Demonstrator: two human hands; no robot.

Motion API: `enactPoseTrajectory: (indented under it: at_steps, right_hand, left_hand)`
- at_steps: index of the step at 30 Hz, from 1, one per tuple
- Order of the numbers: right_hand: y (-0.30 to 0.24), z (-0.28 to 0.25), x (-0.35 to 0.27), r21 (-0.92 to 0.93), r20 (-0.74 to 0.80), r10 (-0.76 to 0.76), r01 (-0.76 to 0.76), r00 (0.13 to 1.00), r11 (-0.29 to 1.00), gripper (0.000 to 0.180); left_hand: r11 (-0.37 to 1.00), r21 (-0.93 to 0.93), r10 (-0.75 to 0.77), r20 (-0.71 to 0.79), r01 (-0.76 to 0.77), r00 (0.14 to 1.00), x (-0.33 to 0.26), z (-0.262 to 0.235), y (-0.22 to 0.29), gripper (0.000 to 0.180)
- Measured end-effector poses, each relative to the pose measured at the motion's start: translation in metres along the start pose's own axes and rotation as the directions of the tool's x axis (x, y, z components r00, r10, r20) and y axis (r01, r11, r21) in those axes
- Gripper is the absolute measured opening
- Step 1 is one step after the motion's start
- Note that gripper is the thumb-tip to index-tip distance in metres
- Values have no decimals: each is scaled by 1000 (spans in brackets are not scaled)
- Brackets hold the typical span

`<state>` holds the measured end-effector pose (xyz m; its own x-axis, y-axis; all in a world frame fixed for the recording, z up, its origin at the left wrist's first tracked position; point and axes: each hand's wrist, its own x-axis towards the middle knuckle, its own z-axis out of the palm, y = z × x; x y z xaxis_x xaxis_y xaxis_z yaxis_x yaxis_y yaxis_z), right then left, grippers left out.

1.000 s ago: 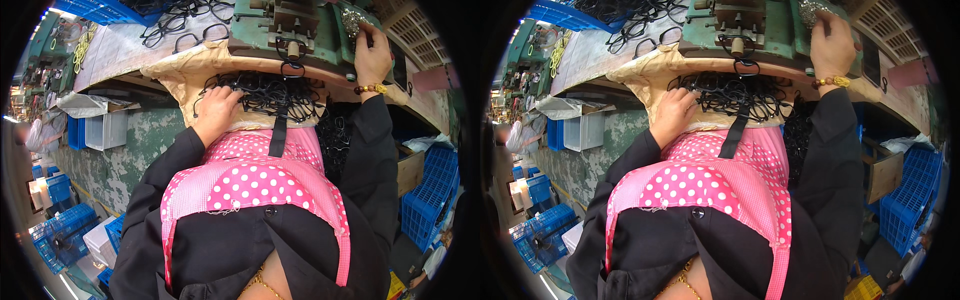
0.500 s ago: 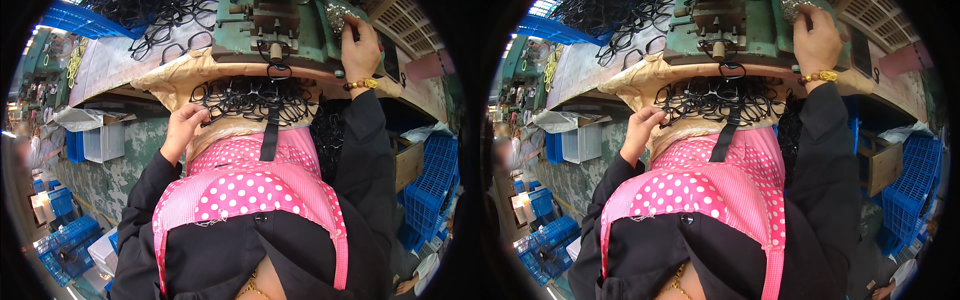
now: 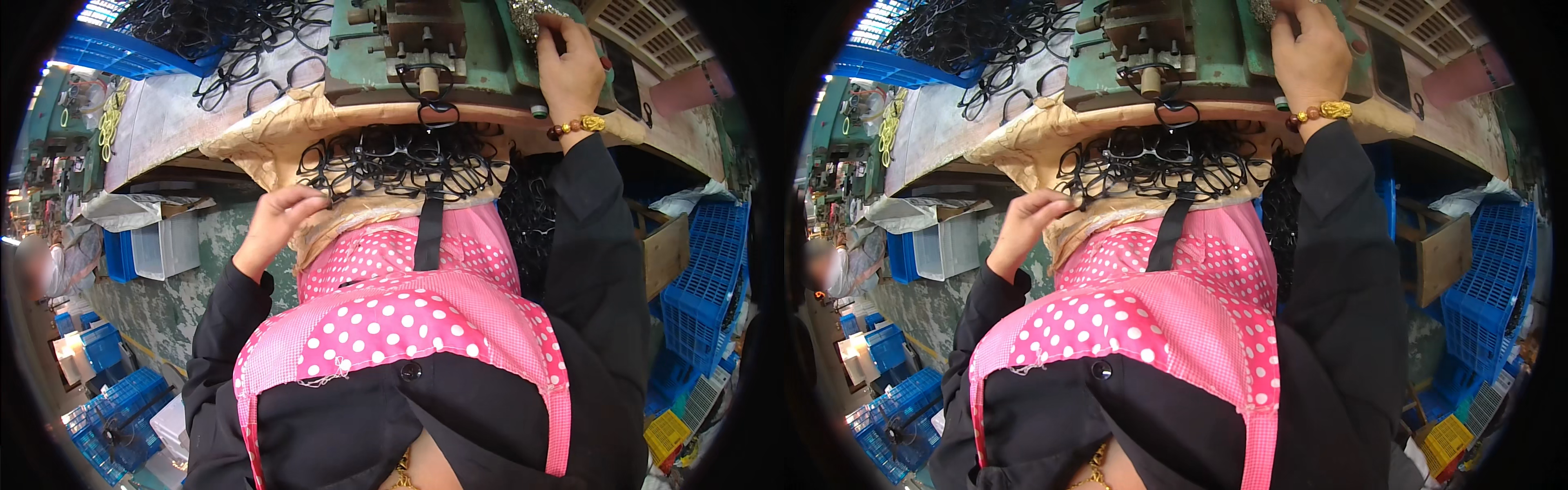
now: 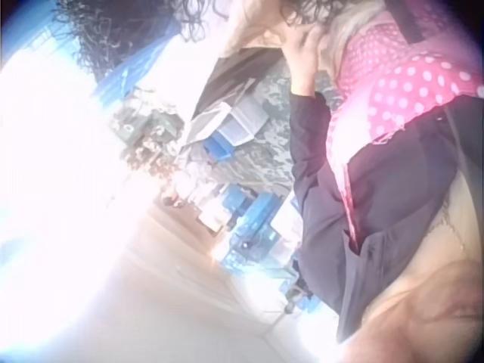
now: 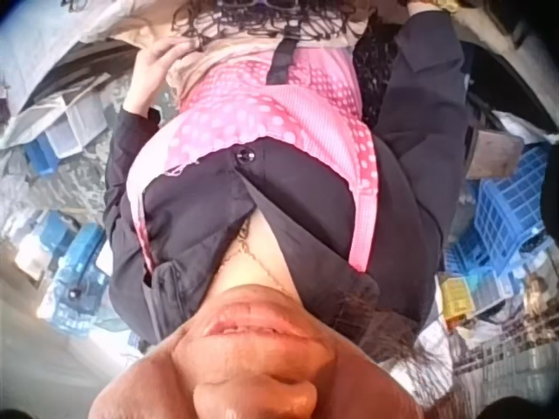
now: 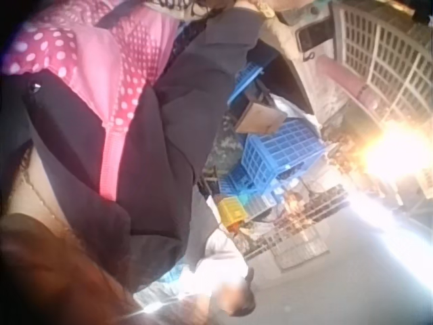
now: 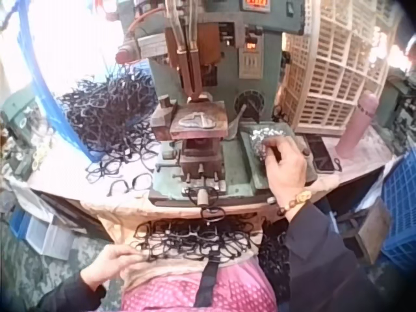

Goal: The person assembles eyeglasses by inserting small metal components into the frame using a press machine. They repeatedly pick up frames, place them in the machine, press down, and remove the assembled glasses.

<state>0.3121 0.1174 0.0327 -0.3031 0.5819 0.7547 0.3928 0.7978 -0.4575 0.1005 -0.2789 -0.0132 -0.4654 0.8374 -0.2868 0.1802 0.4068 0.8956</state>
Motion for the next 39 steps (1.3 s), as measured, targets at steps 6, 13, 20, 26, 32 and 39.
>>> enactPoseTrajectory:
  at_steps: [6,13,20,26,32,39]
  right_hand:
    - [-1,1,3,-14,-18,-4,4,1000,1000,19]
    - [-4,5,3,98,-35,13,-10,999,995,17]
    - [-9,-7,3,144,-32,18,-13,999,989,13]
    - [-76,-41,-33,469,198,58,-147,979,871,12]
    - [-114,-20,-37,337,337,-265,147,903,930,14]
    - [-132,-35,-23,330,478,-279,124,833,936,10]
  left_hand:
    - [454,676,682,155,-580,714,59,54,42,20]
    - [269,861,604,197,-431,772,68,57,37,13]
    - [991,-130,25,-138,-43,990,0,7,94,10]
    - [883,53,396,-620,-467,677,3,-34,104,8]
    - [857,340,515,-606,-387,607,56,-65,64,10]
    - [947,-79,240,-467,-310,851,80,-65,61,39]
